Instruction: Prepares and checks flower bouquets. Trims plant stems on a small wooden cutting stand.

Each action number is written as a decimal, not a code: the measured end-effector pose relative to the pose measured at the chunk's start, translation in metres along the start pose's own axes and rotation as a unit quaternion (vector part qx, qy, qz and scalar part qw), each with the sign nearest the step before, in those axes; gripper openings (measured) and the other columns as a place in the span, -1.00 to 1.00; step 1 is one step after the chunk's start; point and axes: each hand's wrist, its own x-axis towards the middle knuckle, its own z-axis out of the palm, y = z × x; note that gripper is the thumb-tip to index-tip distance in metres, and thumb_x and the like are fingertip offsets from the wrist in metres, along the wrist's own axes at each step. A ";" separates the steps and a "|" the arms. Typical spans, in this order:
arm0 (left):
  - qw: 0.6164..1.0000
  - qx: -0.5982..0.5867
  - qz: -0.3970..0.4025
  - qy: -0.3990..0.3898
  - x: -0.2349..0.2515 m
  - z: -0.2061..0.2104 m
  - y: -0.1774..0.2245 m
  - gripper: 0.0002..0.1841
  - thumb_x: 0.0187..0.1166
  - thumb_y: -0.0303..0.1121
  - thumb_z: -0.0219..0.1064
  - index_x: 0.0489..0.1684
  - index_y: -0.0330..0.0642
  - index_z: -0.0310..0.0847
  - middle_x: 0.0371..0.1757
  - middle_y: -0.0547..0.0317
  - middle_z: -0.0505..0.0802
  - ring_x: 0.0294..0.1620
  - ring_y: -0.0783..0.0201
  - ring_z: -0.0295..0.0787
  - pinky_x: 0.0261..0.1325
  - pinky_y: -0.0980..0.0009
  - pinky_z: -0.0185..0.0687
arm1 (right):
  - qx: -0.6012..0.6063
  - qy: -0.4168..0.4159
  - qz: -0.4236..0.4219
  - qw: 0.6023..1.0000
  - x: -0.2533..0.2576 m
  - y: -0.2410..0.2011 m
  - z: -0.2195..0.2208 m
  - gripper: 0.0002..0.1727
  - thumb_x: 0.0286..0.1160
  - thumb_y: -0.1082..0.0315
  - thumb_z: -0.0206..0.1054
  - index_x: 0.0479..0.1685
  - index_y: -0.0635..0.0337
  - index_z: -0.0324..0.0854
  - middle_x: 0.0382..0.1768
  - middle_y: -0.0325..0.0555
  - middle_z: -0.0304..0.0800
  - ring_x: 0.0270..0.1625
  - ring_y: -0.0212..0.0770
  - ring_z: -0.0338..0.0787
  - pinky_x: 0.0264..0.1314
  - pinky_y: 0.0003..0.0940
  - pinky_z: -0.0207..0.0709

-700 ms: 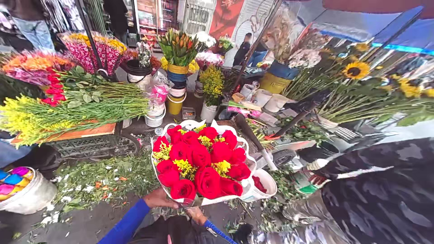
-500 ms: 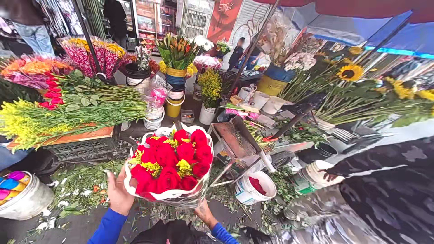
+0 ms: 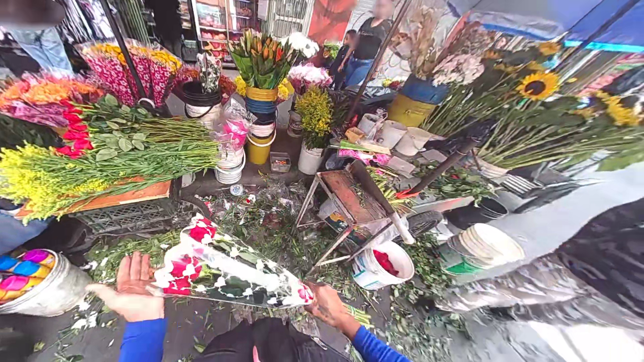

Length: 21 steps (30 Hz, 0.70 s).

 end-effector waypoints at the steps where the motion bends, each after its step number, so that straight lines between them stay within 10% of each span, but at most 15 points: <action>1: 0.994 0.051 0.094 0.008 0.004 0.001 0.025 -0.07 0.72 0.28 -0.74 0.74 -0.24 0.14 0.64 -0.01 0.57 0.60 0.14 0.53 0.47 0.15 0.51 | -0.013 -0.009 0.001 1.000 0.000 -0.003 -0.009 -0.45 0.33 -0.04 0.45 0.21 0.13 0.72 -0.07 0.20 0.88 0.09 0.27 0.83 0.18 0.34 0.58; 4: 0.895 0.137 0.379 -0.192 -0.025 0.029 0.063 -0.40 0.82 0.15 -0.11 0.62 -0.07 0.30 0.53 0.10 0.68 0.58 0.09 0.57 0.65 0.12 0.43 | -0.061 -0.038 -0.009 0.997 0.014 -0.029 -0.031 -0.52 0.42 -0.01 0.41 0.10 0.20 0.72 -0.06 0.23 0.85 0.11 0.29 0.81 0.13 0.37 0.57; 7: 0.725 0.299 0.320 -0.532 -0.089 0.084 0.014 -0.28 0.45 0.00 0.54 0.62 -0.05 0.46 0.47 0.15 0.76 0.56 0.15 0.62 0.72 0.09 0.43 | -0.091 -0.067 -0.053 0.992 0.037 -0.078 -0.040 -0.60 0.44 0.08 0.42 -0.04 0.29 0.71 -0.06 0.27 0.81 0.11 0.32 0.78 0.06 0.40 0.54; 10: 0.443 0.573 0.193 -0.662 -0.121 0.099 -0.067 0.21 0.16 -0.07 0.73 0.89 -0.22 -0.03 0.71 -0.18 0.48 0.80 -0.10 0.24 0.84 -0.24 -0.20 | -0.103 -0.095 -0.101 0.985 0.052 -0.119 -0.041 -0.57 0.42 0.11 0.47 0.09 0.28 0.69 0.06 0.26 0.78 0.15 0.31 0.76 0.06 0.40 0.53; 14: 0.398 0.690 0.122 -0.592 -0.119 0.080 -0.093 0.01 0.40 -0.24 0.52 0.89 -0.20 -0.08 -0.08 -0.26 0.90 0.02 -0.27 0.87 0.20 -0.19 0.68 | -0.138 -0.173 -0.105 0.970 0.067 -0.143 -0.032 -0.64 0.38 0.13 0.54 -0.16 0.30 0.72 -0.08 0.24 0.79 0.02 0.29 0.78 -0.05 0.40 0.54; 17: 0.362 0.744 -0.022 -0.561 -0.111 0.068 -0.092 0.05 0.45 -0.14 0.45 0.92 -0.18 -0.24 0.13 -0.29 0.85 0.20 -0.27 0.81 0.29 -0.19 0.63 | -0.183 -0.124 -0.137 0.966 0.061 -0.158 -0.013 -0.64 0.46 0.19 0.44 -0.05 0.37 0.68 -0.07 0.28 0.78 0.04 0.30 0.78 -0.05 0.35 0.54; 21: 0.440 0.701 -0.123 -0.548 -0.082 0.046 -0.095 -0.11 0.37 -0.15 0.56 0.73 -0.30 0.22 0.21 -0.39 0.80 0.28 -0.33 0.74 0.38 -0.30 0.54 | -0.283 0.159 -0.304 0.896 0.066 -0.154 0.026 -0.82 0.45 0.41 0.35 -0.08 0.31 0.73 -0.27 0.06 0.84 -0.11 0.07 0.85 0.07 0.05 0.62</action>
